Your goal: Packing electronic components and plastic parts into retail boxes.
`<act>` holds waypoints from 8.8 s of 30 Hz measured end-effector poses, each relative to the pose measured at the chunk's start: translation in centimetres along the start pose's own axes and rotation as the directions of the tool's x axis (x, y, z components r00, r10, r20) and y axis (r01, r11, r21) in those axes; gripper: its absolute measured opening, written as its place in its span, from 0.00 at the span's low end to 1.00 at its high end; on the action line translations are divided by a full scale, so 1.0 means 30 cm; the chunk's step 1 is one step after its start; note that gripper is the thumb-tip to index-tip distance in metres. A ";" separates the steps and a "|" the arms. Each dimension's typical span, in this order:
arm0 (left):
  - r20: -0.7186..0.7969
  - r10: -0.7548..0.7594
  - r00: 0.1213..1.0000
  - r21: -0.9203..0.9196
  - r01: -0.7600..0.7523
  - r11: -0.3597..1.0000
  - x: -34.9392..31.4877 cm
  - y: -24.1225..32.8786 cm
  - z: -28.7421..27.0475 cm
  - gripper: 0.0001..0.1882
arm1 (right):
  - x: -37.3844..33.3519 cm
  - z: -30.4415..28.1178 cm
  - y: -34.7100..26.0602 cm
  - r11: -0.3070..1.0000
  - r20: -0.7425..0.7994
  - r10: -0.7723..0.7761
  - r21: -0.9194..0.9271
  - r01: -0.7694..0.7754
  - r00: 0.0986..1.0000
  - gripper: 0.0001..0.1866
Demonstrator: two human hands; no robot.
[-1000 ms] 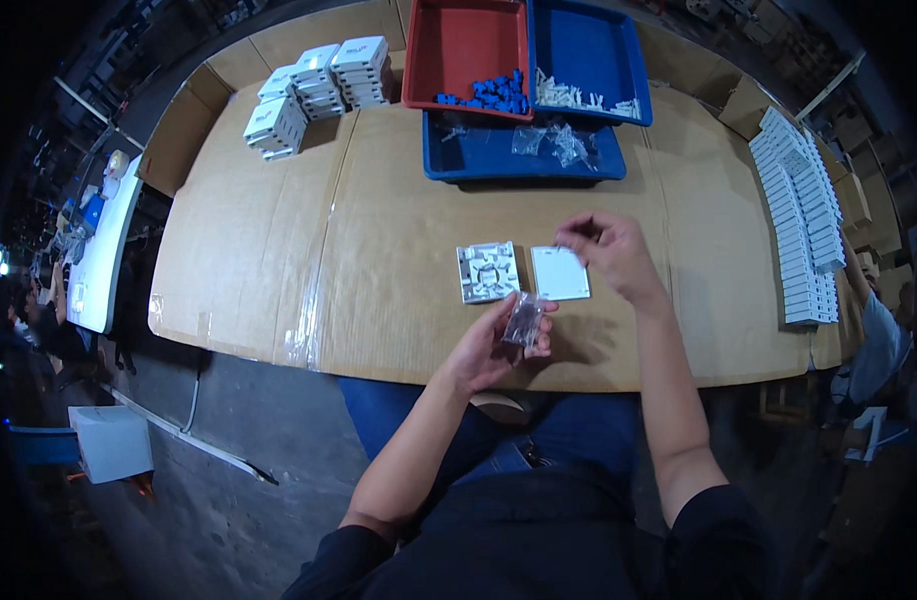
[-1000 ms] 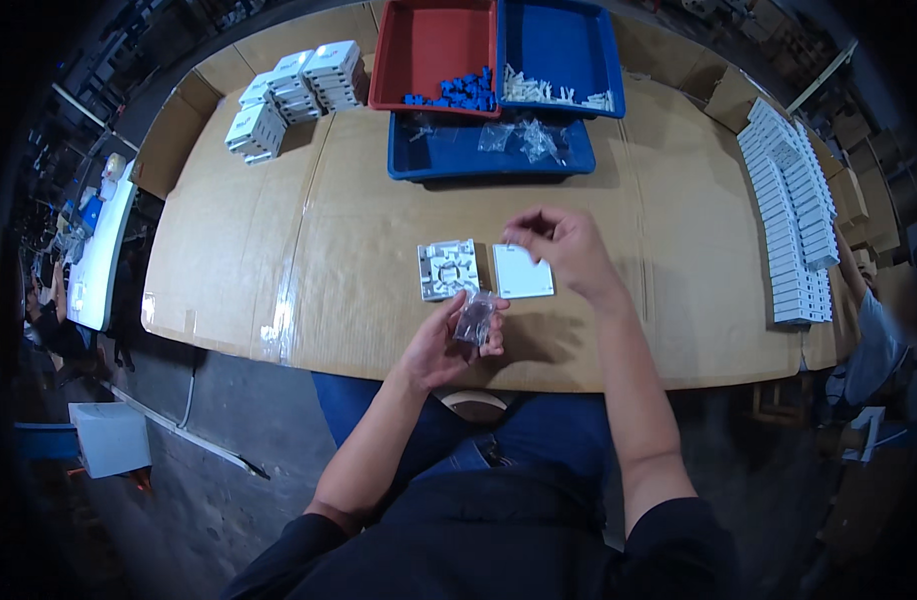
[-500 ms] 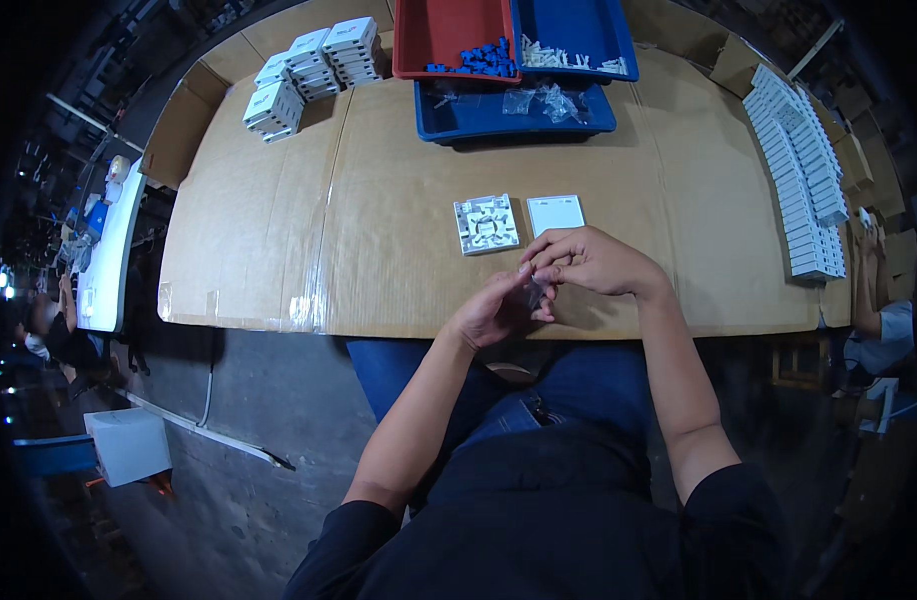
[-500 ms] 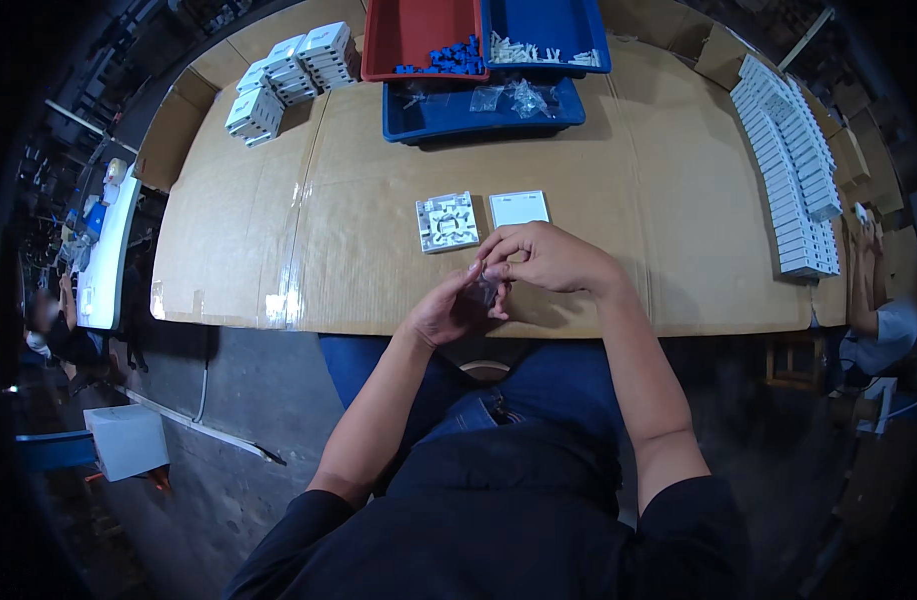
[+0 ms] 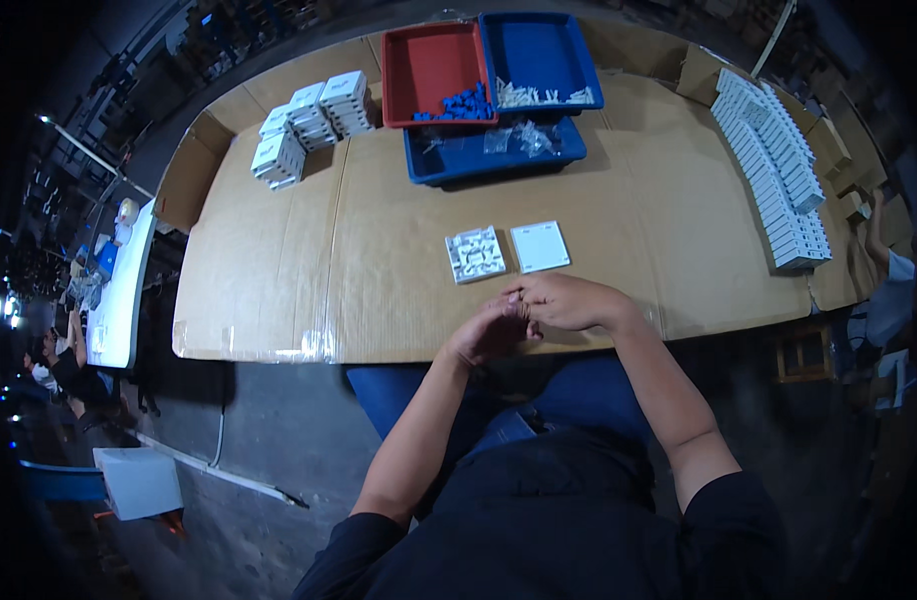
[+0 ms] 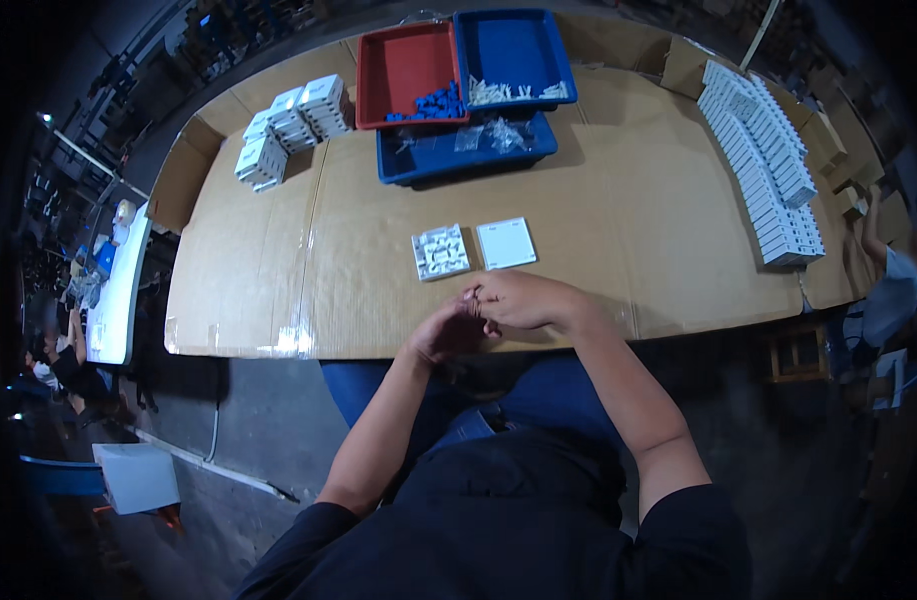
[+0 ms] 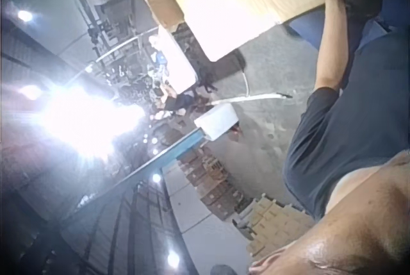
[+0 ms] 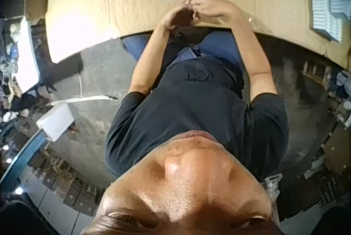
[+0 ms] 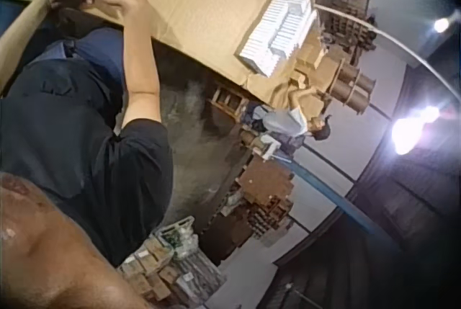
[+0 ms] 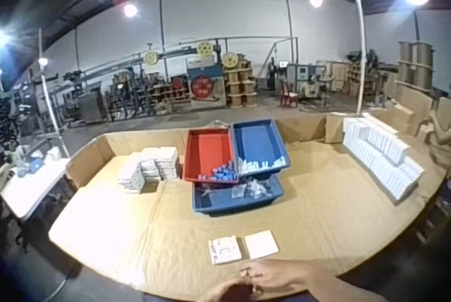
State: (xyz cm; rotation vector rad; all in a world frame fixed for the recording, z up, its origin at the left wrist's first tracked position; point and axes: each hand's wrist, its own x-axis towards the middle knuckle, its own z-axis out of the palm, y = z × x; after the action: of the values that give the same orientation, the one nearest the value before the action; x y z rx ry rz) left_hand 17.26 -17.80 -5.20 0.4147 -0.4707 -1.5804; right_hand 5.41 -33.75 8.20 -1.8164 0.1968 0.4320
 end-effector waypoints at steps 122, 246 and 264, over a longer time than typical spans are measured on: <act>-0.135 -0.055 0.989 -0.316 0.010 0.949 0.074 0.052 0.095 0.28 | 0.561 -1.210 0.095 0.670 -0.710 -0.619 -0.701 -0.245 0.336 0.09; -0.257 0.032 0.966 -0.092 -0.057 0.994 0.027 0.029 0.091 0.21 | 0.048 -0.129 0.045 0.998 0.104 0.017 0.055 -0.023 0.994 0.17; -0.253 0.013 0.967 -0.121 -0.045 0.992 0.035 0.045 0.107 0.26 | 0.091 -0.417 0.039 0.965 -0.234 -0.252 -0.133 0.225 0.939 0.11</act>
State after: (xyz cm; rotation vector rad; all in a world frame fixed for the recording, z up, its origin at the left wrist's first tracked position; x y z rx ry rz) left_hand 16.65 -18.74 -1.75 0.5020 -0.1802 -1.4949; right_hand 9.88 -45.78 8.99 -1.9672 0.1254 0.0406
